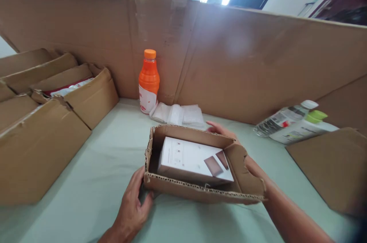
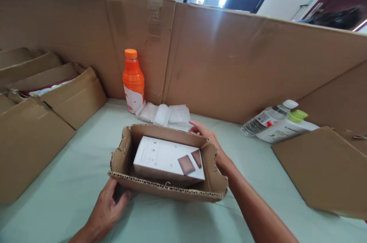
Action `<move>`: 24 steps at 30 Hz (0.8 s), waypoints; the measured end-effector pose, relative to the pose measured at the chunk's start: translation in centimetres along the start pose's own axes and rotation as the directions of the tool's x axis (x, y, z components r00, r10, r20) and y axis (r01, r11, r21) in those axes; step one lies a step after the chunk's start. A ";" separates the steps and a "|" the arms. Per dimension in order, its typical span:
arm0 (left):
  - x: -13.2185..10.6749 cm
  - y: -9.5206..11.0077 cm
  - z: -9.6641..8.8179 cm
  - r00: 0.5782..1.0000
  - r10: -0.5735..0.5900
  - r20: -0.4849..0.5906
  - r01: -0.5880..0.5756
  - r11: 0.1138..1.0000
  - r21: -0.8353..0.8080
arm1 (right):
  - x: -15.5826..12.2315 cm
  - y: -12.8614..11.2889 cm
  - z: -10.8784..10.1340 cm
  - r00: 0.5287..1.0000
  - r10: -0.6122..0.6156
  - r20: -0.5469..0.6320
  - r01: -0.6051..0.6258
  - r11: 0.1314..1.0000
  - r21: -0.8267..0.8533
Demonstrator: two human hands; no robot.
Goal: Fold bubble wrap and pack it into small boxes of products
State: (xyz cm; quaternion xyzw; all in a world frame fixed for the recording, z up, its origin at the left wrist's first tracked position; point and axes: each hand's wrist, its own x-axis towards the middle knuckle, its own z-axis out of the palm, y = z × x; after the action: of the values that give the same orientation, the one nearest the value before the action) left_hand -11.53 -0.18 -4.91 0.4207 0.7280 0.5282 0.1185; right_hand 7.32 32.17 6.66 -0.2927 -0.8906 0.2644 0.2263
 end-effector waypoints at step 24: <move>1.3 1.2 -1.4 0.995 -0.059 0.080 0.055 0.997 0.047 | -9.7 1.2 -5.4 0.977 -0.205 -0.056 0.089 0.634 -0.768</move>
State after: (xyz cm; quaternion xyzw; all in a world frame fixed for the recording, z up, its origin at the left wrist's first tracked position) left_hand -12.57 -0.03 -2.96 0.4233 0.7460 0.4906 0.1536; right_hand 17.85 28.61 7.56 -0.3046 -0.9219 -0.1745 0.1640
